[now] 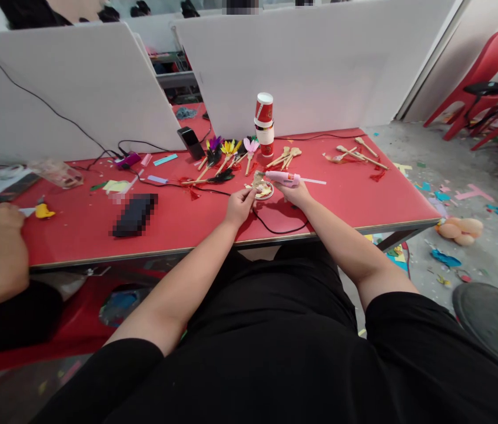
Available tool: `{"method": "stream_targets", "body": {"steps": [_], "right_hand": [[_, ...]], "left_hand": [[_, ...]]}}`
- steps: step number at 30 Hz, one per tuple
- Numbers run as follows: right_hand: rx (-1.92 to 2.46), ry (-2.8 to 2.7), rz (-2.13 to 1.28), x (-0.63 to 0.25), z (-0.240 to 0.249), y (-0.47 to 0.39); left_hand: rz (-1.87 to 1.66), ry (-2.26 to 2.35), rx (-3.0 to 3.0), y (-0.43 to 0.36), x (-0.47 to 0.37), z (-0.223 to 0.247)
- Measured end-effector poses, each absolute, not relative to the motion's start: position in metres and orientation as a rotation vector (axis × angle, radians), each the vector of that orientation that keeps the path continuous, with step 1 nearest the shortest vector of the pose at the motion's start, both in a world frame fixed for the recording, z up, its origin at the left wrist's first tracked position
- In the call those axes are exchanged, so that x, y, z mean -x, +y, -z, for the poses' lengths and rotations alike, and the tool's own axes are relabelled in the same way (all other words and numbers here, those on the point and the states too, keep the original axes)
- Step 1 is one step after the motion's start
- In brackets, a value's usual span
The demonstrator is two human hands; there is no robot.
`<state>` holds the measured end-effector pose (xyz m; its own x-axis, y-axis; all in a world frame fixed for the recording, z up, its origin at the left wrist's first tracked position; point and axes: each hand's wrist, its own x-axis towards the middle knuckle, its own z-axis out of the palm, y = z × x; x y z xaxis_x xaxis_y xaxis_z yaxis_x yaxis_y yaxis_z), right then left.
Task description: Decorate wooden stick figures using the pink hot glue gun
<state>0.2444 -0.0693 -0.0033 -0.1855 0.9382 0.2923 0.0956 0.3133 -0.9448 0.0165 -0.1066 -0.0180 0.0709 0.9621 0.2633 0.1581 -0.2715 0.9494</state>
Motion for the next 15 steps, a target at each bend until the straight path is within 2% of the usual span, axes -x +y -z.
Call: {"method": "stream_targets", "body": {"steps": [15], "right_hand": [[1.010,-1.528,-1.055,-0.2410,0.0062,-0.0684]], "left_hand": [[-1.215,1.149,-1.618,-0.1028,-0.0135,0.0261]]}}
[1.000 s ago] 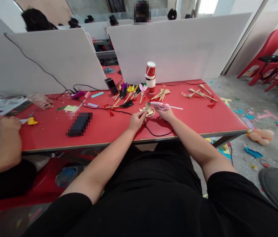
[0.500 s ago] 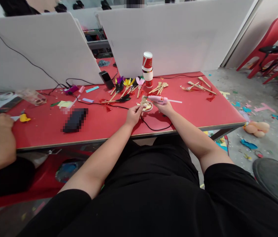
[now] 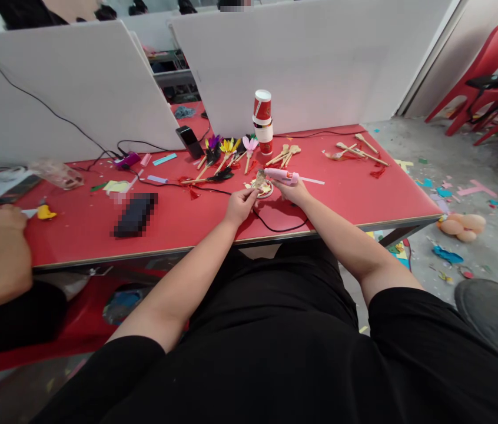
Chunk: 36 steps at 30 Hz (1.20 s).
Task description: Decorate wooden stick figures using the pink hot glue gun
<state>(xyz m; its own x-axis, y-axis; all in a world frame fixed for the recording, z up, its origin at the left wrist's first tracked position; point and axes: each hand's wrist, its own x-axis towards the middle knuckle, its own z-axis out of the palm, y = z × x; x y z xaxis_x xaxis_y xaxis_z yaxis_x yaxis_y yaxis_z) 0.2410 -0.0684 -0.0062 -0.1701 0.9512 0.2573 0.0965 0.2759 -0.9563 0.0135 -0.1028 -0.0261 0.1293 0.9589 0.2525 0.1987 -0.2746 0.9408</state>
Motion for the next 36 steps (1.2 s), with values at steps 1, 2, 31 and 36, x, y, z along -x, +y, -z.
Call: {"method": "stream_targets", "body": {"steps": [1,2,31,36], "right_hand": [[1.008,-1.515,-1.071,-0.241,0.007,-0.068],[1.008,-1.505,-1.084,-0.240,0.007,-0.067],[1.215,-1.380,-1.225,-0.231,0.010,-0.071],[1.260,-1.354,-1.205,-0.226,0.012,-0.074]], "left_hand": [[-1.208,1.152,-1.620,-0.103,-0.013,0.027],[-1.201,1.154,-1.623,-0.102,-0.013,0.027],[-1.243,1.179,-1.645,-0.109,-0.018,0.016],[-1.254,1.202,-1.663,-0.108,-0.015,0.020]]}}
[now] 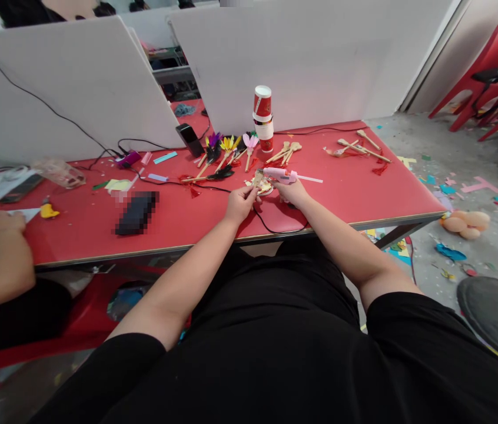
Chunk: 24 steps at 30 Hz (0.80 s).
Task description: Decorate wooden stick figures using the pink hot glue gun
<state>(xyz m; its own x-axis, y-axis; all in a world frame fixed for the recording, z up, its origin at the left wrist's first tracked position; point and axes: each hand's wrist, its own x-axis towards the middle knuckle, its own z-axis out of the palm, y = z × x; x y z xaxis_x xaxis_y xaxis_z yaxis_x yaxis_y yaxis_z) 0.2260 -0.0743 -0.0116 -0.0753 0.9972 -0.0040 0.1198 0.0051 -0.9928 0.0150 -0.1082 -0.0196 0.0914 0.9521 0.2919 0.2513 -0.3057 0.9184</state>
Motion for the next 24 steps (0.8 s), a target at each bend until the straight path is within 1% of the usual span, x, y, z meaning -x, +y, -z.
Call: {"method": "stream_targets", "body": {"steps": [11,24], "right_hand": [[1.314,-1.356,-1.241,-0.2208,0.0094,-0.0752],[1.341,-1.402,-1.159,-0.2192,0.0102,-0.0793]], "left_hand": [[-1.265,1.262,-1.775,-0.1109,-0.0127,0.0171],[-1.281,1.263,-1.813,-0.1147,-0.0133,0.0126]]}}
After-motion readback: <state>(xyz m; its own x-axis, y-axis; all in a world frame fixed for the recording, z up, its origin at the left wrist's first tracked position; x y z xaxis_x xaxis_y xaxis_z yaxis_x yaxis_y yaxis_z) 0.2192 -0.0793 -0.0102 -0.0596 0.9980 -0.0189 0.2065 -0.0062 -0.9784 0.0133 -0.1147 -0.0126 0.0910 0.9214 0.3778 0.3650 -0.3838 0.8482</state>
